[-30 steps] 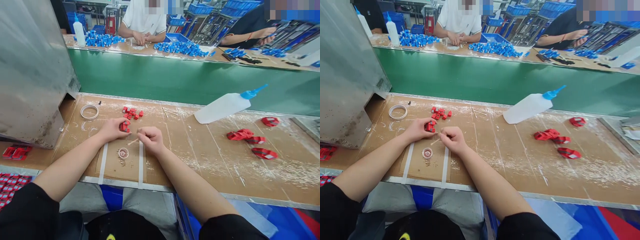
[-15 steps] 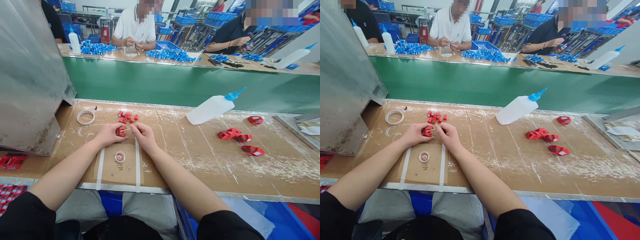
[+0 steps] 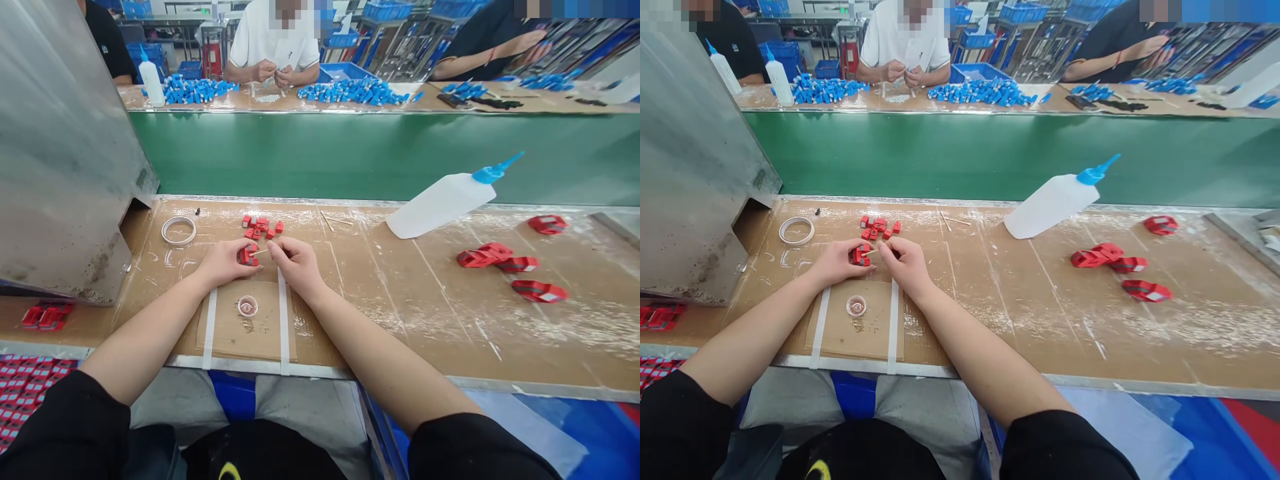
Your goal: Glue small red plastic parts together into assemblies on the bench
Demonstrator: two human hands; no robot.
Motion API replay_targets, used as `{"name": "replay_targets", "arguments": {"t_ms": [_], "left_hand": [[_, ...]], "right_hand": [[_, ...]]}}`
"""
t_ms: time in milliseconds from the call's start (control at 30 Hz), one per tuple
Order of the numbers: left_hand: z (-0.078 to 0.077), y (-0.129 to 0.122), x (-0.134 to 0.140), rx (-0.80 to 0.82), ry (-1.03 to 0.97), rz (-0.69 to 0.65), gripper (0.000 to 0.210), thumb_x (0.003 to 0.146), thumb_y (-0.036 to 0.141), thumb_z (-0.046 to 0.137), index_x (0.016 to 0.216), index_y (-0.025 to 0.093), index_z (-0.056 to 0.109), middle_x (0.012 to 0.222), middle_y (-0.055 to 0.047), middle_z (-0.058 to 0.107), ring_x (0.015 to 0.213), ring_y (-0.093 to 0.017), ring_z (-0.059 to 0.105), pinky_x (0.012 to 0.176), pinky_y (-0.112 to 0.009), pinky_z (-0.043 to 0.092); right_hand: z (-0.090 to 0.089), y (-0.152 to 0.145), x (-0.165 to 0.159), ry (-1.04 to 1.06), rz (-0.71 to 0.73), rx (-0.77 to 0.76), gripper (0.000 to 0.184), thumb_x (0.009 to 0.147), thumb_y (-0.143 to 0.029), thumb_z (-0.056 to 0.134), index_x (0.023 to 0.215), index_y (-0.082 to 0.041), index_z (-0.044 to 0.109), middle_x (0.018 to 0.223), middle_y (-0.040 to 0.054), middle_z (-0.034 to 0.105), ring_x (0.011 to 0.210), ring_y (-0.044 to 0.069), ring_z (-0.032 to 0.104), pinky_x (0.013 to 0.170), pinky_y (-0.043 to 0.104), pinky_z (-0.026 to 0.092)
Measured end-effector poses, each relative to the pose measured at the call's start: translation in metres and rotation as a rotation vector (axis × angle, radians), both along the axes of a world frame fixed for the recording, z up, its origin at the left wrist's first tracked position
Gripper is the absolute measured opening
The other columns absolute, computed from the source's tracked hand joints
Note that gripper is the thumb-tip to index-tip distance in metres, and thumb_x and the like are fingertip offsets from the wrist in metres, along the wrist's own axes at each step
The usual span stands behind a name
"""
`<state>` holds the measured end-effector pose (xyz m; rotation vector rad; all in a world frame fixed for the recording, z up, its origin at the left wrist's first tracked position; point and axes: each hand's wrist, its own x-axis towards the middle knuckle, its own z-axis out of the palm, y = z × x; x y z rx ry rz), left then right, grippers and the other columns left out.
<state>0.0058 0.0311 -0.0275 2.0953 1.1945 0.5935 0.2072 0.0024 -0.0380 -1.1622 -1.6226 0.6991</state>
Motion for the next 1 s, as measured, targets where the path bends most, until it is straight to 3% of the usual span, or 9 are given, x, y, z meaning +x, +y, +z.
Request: {"name": "replay_targets", "arguments": {"t_ms": [467, 633, 700, 833, 933, 1000], "left_hand": [[0.005, -0.002, 0.0, 0.024, 0.033, 0.002, 0.042, 0.076, 0.048, 0.08, 0.111, 0.025, 0.072, 0.069, 0.004, 0.062, 0.062, -0.014, 0.053, 0.061, -0.025, 0.033], [0.001, -0.001, -0.001, 0.018, 0.009, 0.012, 0.043, 0.076, 0.048, 0.08, 0.112, 0.025, 0.071, 0.069, 0.005, 0.062, 0.063, -0.014, 0.054, 0.062, -0.025, 0.035], [-0.001, -0.001, -0.002, 0.013, -0.034, 0.017, 0.045, 0.078, 0.048, 0.079, 0.116, 0.026, 0.069, 0.071, 0.005, 0.063, 0.065, -0.014, 0.055, 0.063, -0.025, 0.036], [-0.002, -0.001, -0.004, -0.001, -0.114, 0.037, 0.051, 0.081, 0.048, 0.078, 0.126, 0.028, 0.066, 0.08, 0.004, 0.066, 0.07, -0.015, 0.058, 0.069, -0.025, 0.042], [-0.003, 0.0, -0.004, -0.004, -0.176, 0.073, 0.05, 0.081, 0.047, 0.078, 0.126, 0.029, 0.066, 0.092, 0.003, 0.07, 0.079, -0.016, 0.062, 0.078, -0.027, 0.046], [-0.004, 0.0, -0.004, -0.001, -0.203, 0.114, 0.05, 0.081, 0.047, 0.078, 0.124, 0.026, 0.067, 0.094, 0.002, 0.071, 0.081, -0.017, 0.064, 0.08, -0.028, 0.047]], "right_hand": [[0.001, 0.002, 0.002, -0.074, 0.006, 0.071, 0.046, 0.099, -0.04, 0.054, 0.06, -0.021, 0.036, 0.059, -0.0033, 0.037, 0.058, 0.012, 0.037, 0.058, 0.029, 0.028], [0.01, -0.006, 0.006, -0.028, -0.009, 0.143, 0.045, 0.099, -0.037, 0.054, 0.061, -0.021, 0.037, 0.059, -0.0033, 0.036, 0.056, 0.012, 0.034, 0.057, 0.029, 0.027], [0.016, -0.012, 0.007, -0.015, 0.126, 0.18, 0.046, 0.101, -0.036, 0.052, 0.06, -0.021, 0.035, 0.059, -0.0031, 0.036, 0.055, 0.012, 0.034, 0.056, 0.029, 0.027], [0.018, -0.023, 0.002, -0.221, 0.623, 0.152, 0.046, 0.101, -0.033, 0.051, 0.061, -0.021, 0.033, 0.058, -0.0045, 0.034, 0.052, 0.01, 0.032, 0.055, 0.027, 0.026], [0.015, -0.023, 0.0, -0.37, 0.724, 0.126, 0.05, 0.101, -0.038, 0.054, 0.06, -0.02, 0.034, 0.058, -0.005, 0.036, 0.052, 0.01, 0.033, 0.055, 0.027, 0.025], [0.012, -0.016, 0.003, -0.384, 0.662, 0.097, 0.052, 0.103, -0.044, 0.05, 0.059, -0.019, 0.04, 0.059, -0.0037, 0.04, 0.054, 0.011, 0.038, 0.057, 0.026, 0.029]]}}
